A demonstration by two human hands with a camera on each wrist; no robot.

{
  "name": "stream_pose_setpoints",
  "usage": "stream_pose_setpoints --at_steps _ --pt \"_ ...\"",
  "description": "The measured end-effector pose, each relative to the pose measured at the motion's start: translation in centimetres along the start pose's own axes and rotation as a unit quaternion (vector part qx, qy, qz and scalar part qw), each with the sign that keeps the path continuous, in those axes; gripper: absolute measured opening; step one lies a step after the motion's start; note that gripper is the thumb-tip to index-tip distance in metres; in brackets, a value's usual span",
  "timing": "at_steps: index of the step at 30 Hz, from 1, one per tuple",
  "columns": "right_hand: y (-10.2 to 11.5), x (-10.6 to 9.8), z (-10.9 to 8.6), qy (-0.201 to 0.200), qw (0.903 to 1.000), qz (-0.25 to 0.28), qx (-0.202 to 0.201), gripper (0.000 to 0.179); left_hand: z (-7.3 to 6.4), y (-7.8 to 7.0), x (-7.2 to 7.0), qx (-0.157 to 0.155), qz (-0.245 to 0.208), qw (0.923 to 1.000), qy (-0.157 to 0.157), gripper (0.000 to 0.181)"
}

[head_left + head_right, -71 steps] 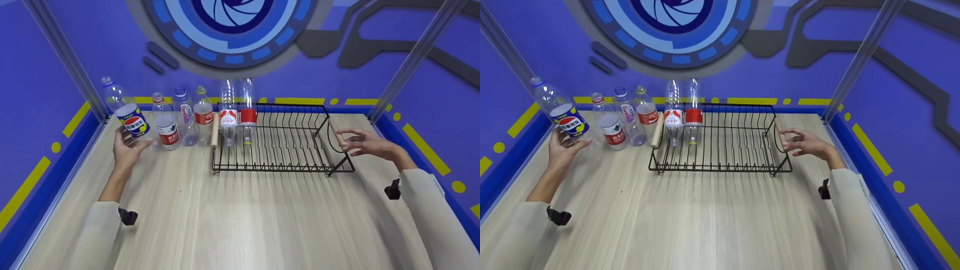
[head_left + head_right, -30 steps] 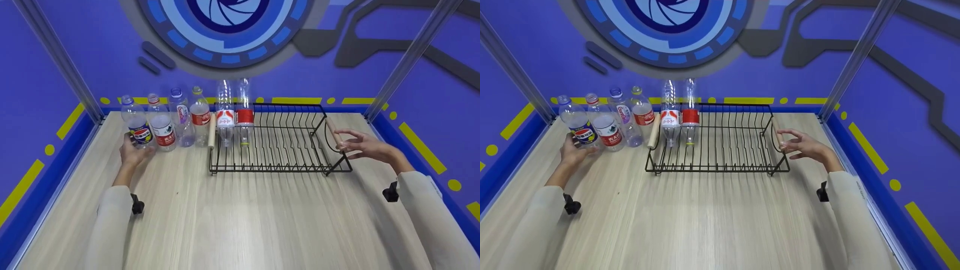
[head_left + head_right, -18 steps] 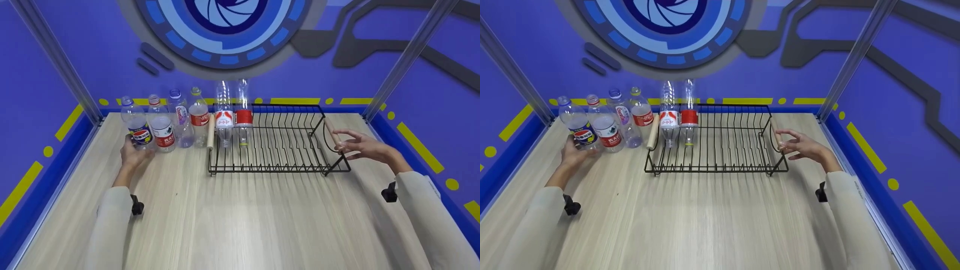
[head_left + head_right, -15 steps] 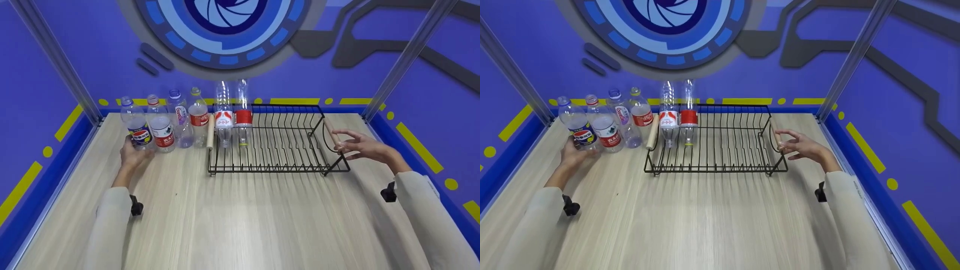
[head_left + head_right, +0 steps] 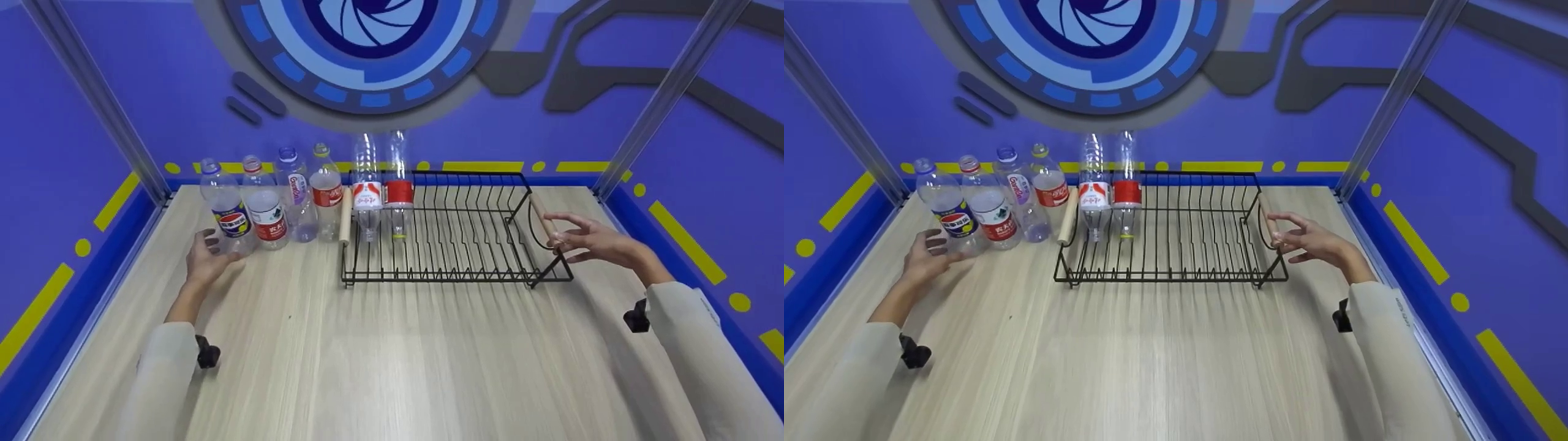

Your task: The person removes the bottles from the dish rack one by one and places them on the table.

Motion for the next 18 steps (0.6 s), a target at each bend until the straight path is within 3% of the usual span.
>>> stream_pose_setpoints --at_steps 9,18 --pt "0.1 0.0 0.0 0.005 1.0 -0.007 -0.002 0.065 -2.2 -0.4 0.1 -0.063 -0.068 0.9951 0.035 0.081" --pt "0.0 0.1 -0.1 0.004 1.0 0.0 -0.001 0.065 -3.7 -2.0 2.4 -0.056 -0.099 0.9892 0.092 0.072"
Point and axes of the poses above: each hand's wrist, its own z-axis towards the middle knuckle, its own x-axis out of the palm, y = z × x, the point moved 5 cm from there along z, towards the middle knuckle, and after that the axes turned 5 degrees about x, right-handed, at the moved point
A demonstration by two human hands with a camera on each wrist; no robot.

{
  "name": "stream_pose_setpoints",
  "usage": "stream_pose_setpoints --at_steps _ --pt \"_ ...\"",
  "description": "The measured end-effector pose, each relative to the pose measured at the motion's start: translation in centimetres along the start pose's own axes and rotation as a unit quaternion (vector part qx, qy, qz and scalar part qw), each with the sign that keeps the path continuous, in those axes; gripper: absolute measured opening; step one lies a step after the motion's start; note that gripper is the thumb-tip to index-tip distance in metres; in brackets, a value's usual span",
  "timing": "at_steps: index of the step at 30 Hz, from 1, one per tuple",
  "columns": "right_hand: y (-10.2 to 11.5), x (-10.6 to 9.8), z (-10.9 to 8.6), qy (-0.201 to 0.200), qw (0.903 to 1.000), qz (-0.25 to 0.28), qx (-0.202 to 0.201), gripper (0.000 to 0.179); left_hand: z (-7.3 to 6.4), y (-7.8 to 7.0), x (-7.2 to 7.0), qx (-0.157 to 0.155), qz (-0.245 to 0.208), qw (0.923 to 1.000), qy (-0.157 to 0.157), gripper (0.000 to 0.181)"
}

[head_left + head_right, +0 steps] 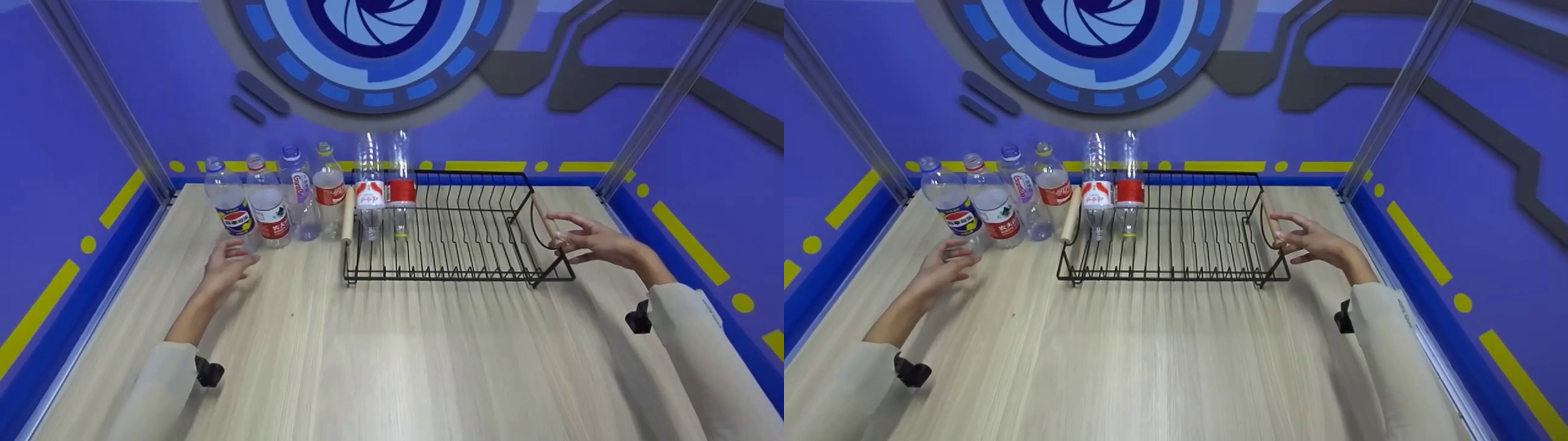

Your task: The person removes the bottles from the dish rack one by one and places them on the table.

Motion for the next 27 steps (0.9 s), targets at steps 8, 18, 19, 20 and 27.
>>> stream_pose_setpoints --at_steps 8,18,19,20,27 --pt "0.0 0.0 0.0 -0.003 1.0 0.006 0.006 0.066 -1.0 -1.7 3.3 0.014 -0.012 0.9981 0.059 0.061" --pt "-0.1 0.4 -0.1 -0.005 1.0 0.005 0.007 0.065 -1.6 -4.5 7.0 0.079 0.03 0.9868 0.138 0.057" --pt "-0.1 0.3 -0.2 -0.005 0.9999 0.005 0.007 0.065 -1.7 -4.8 7.4 0.088 0.033 0.9852 0.143 0.058" --pt "-0.1 0.3 -0.2 -0.006 0.9999 0.005 0.008 0.064 -1.8 -5.1 7.9 0.099 0.034 0.9834 0.148 0.057" --pt "0.0 0.2 -0.3 -0.005 0.9999 0.008 0.007 0.064 -2.1 -6.6 10.5 0.15 0.025 0.9699 0.19 0.053"
Point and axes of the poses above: each hand's wrist, its own z-axis towards the middle knuckle, its own x-axis out of the palm, y = z × x, the point moved 5 cm from there along z, towards the middle knuckle, and after that the axes turned 5 degrees about x, right-handed, at the moved point
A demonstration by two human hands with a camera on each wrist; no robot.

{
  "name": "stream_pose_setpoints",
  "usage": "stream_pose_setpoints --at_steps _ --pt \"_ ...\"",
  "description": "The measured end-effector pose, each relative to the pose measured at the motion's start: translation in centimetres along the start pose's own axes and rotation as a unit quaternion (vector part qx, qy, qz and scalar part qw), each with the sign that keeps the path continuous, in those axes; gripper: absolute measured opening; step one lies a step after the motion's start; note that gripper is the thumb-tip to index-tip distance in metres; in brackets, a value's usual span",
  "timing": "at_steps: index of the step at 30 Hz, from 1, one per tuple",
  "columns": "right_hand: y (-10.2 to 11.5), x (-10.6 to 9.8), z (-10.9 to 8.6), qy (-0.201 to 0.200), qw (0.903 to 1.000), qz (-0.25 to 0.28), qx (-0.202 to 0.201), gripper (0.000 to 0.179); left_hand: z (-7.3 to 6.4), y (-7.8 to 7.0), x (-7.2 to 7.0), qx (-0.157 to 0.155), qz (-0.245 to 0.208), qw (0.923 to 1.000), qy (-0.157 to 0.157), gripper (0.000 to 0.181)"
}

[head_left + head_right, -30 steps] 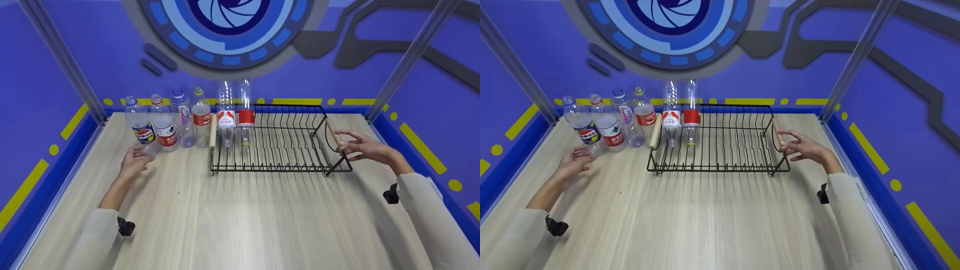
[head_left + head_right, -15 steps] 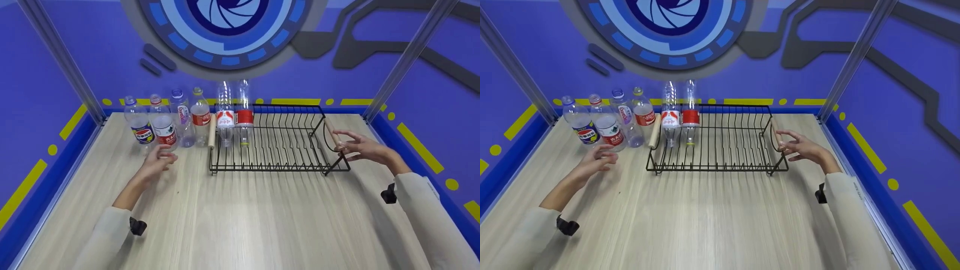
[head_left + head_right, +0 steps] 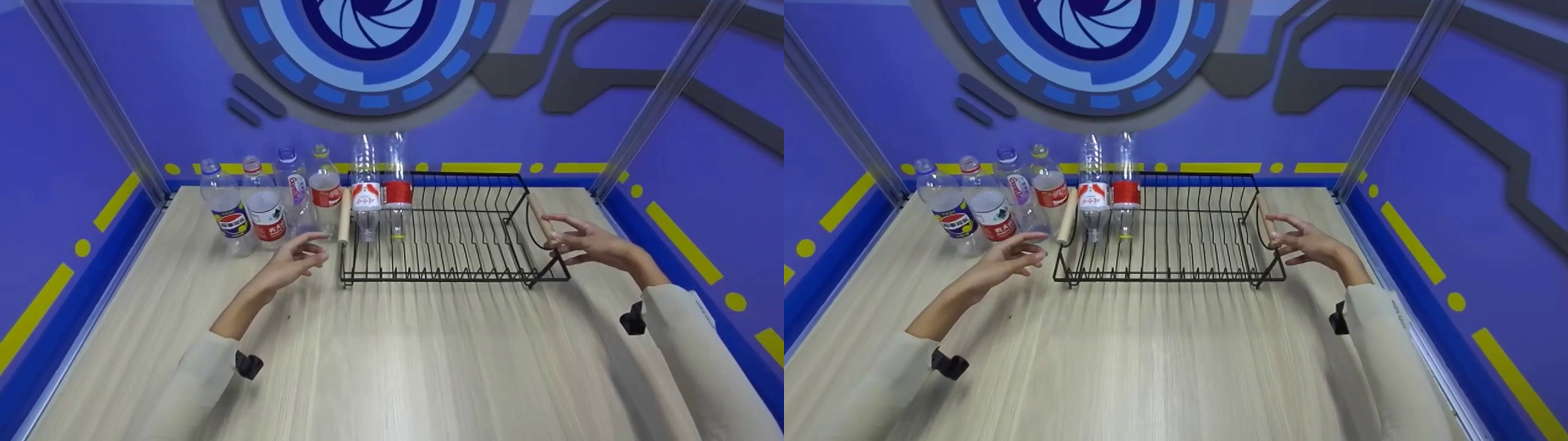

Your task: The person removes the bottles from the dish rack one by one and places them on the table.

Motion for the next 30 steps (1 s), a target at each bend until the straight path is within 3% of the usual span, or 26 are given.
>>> stream_pose_setpoints --at_steps 10,19,30 --pt "-0.3 0.6 0.1 0.003 1.0 0.005 -0.001 0.065 1.1 -0.7 1.5 0.018 -0.003 0.9995 0.025 0.057" --pt "-0.3 0.9 0.2 0.007 1.0 0.006 -0.001 0.064 1.4 0.2 2.0 0.023 -0.02 0.9993 0.022 0.06" --pt "-0.1 0.1 0.1 -0.011 0.9999 -0.006 -0.012 0.063 2.4 -0.2 2.2 0.027 -0.016 0.9987 0.039 0.066"
Point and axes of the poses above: each hand's wrist, its own z-axis towards the middle knuckle, its own x-axis out of the palm, y = z × x, the point moved 5 cm from there along z, towards the middle knuckle, and after that the axes turned 5 degrees about x, right-handed, at the moved point
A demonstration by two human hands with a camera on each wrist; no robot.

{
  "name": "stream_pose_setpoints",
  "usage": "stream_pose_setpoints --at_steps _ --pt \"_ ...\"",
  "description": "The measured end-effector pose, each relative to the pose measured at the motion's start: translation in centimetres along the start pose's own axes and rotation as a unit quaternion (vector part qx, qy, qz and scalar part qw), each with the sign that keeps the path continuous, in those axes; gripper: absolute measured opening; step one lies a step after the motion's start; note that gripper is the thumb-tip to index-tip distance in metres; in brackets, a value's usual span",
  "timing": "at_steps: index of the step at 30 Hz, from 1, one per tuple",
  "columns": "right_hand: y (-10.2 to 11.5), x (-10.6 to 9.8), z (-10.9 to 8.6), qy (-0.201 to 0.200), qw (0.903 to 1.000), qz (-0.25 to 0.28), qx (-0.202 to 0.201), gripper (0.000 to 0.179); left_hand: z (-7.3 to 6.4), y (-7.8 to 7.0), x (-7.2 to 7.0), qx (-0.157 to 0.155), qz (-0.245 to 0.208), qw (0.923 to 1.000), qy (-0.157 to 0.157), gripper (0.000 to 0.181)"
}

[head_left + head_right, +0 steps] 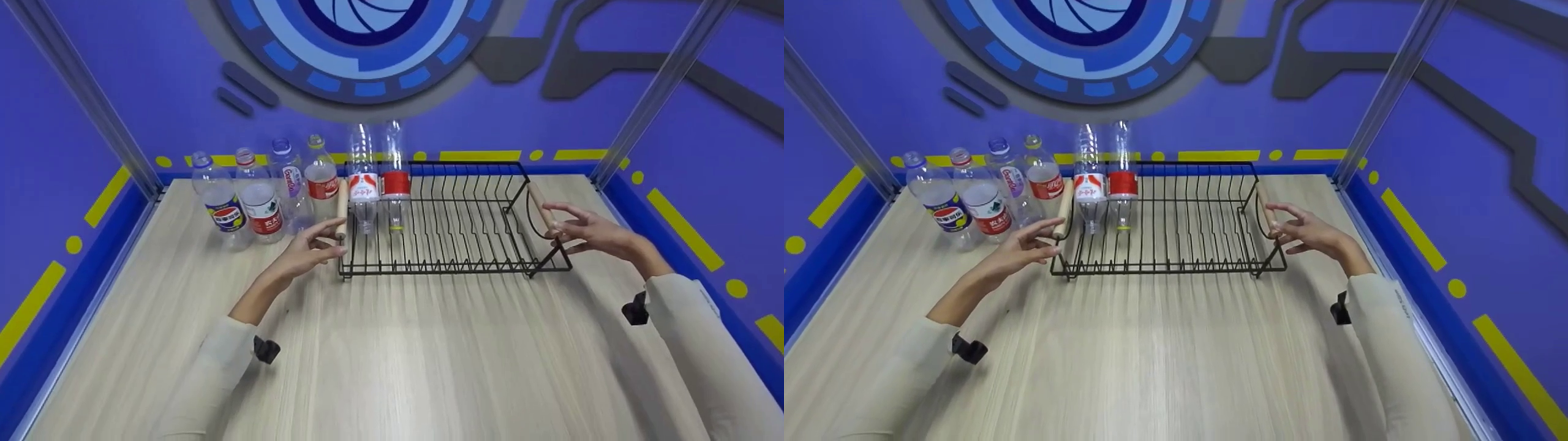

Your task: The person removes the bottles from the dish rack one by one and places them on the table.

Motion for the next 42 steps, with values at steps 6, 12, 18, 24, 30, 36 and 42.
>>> stream_pose_setpoints --at_steps 6,12,18,24,30,36,42 --pt "0.4 -0.5 0.0 -0.026 0.9988 -0.033 -0.026 0.061 0.4 -0.4 -0.1 0.008 0.007 0.9999 0.004 0.064" --pt "1.9 -1.2 0.1 -0.061 0.9937 -0.082 -0.047 0.059 0.2 -0.2 0.0 0.008 0.002 1.0 0.002 0.065" --pt "4.6 -2.3 0.2 -0.114 0.9868 -0.101 -0.056 0.055 0.4 -0.1 -0.1 0.019 0.007 0.9998 0.007 0.065" --pt "7.8 -1.8 1.2 -0.128 0.9835 -0.108 -0.069 0.051 0.5 0.1 -0.2 0.009 0.009 0.9999 0.011 0.065" --pt "10.3 0.2 3.4 -0.11 0.9858 -0.105 -0.071 0.05 0.6 0.1 -0.2 0.007 0.019 0.9997 0.016 0.065" --pt "12.3 3.3 6.2 -0.069 0.9904 -0.069 -0.097 0.047 0.7 -0.1 -0.1 0.011 0.016 0.9996 0.022 0.064" --pt "13.4 5.4 8.4 -0.046 0.991 -0.076 -0.1 0.044 0.7 0.1 -0.3 0.003 0.023 0.9995 0.021 0.064"
Point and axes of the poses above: each hand's wrist, its own z-axis towards the middle knuckle, its own x-axis out of the palm, y = z × x, the point moved 5 cm from there along z, towards the middle knuckle, and after that the axes turned 5 degrees about x, right-handed, at the moved point
